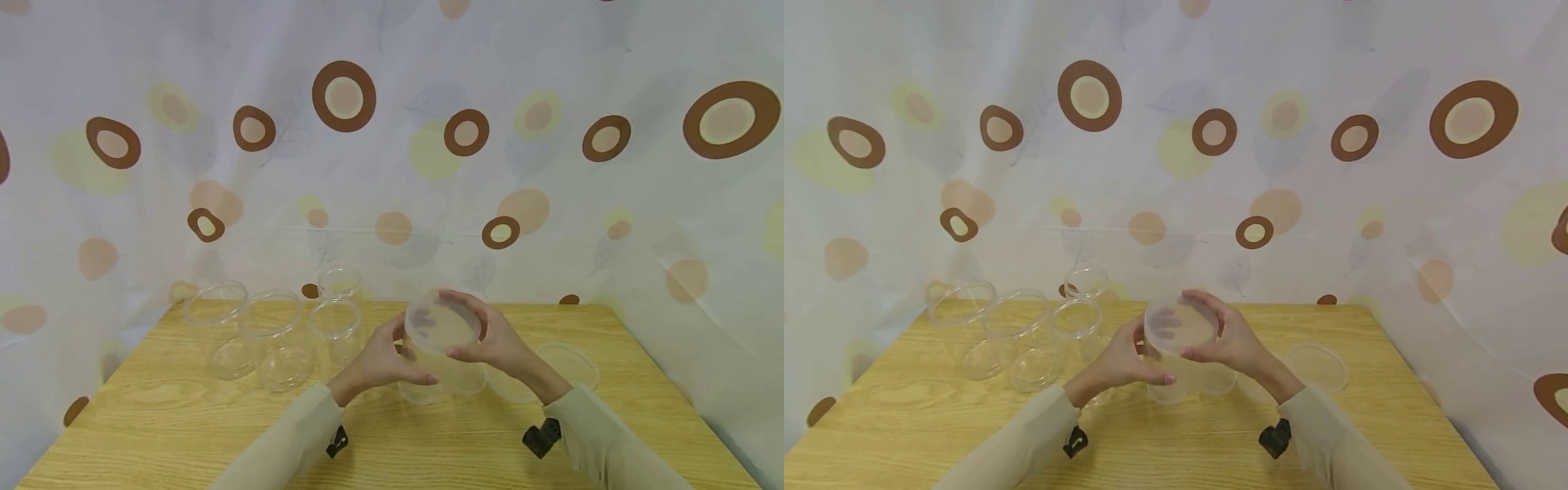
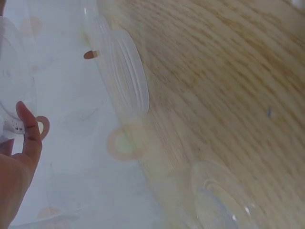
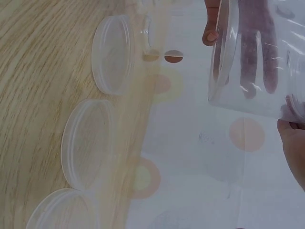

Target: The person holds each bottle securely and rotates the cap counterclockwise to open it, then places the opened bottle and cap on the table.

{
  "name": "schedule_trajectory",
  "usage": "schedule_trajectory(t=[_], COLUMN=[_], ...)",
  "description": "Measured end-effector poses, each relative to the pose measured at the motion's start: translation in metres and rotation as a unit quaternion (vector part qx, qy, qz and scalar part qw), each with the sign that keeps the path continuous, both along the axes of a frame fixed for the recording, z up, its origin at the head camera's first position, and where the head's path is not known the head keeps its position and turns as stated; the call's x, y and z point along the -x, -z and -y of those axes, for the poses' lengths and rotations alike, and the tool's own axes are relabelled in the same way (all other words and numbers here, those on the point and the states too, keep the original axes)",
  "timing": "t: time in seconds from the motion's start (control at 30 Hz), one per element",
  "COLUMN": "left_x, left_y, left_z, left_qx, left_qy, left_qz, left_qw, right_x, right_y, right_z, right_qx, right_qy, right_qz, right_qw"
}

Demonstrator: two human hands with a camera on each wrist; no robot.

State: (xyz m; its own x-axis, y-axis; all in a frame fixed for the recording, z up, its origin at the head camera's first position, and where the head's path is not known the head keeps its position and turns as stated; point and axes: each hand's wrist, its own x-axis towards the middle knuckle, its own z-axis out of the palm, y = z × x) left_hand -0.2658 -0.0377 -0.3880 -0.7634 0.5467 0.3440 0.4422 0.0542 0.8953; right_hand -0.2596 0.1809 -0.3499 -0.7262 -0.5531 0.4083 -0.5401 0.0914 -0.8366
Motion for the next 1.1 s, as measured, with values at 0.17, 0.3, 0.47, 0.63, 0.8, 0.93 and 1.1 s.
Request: schedule_trajectory(t=[0.17,0.3,0.47,0.63,0.8,0.93,1.1], left_x=[0.001,0.002,-0.006,-0.012,-0.013,-0.012,-0.010], left_y=[0.000,-0.001,-0.012,-0.017,-0.014,-0.013,-0.011], left_z=[0.004,0.005,0.005,0.003,0.001,0.000,-0.001], left_qx=[0.000,0.004,0.002,-0.007,-0.018,-0.028,-0.035], left_qy=[0.038,0.056,0.062,0.037,0.003,0.004,0.014], left_qz=[-0.004,-0.007,0.003,0.006,-0.003,-0.020,-0.028], left_qw=[0.9993,0.9984,0.9981,0.9993,0.9998,0.9994,0.9989], right_x=[0.002,0.003,0.005,0.004,-0.003,-0.007,-0.006], right_y=[-0.004,-0.008,-0.008,-0.004,0.001,0.003,0.002], right_z=[-0.001,-0.004,-0.007,-0.009,-0.006,-0.002,-0.004], right_qx=[0.000,-0.011,-0.019,-0.012,-0.042,-0.059,-0.056], right_qy=[-0.052,-0.084,-0.095,-0.067,0.041,0.089,0.089], right_qz=[-0.002,0.017,0.030,0.014,-0.019,-0.020,-0.027], right_qw=[0.9987,0.9963,0.9949,0.9976,0.9981,0.9940,0.9941])
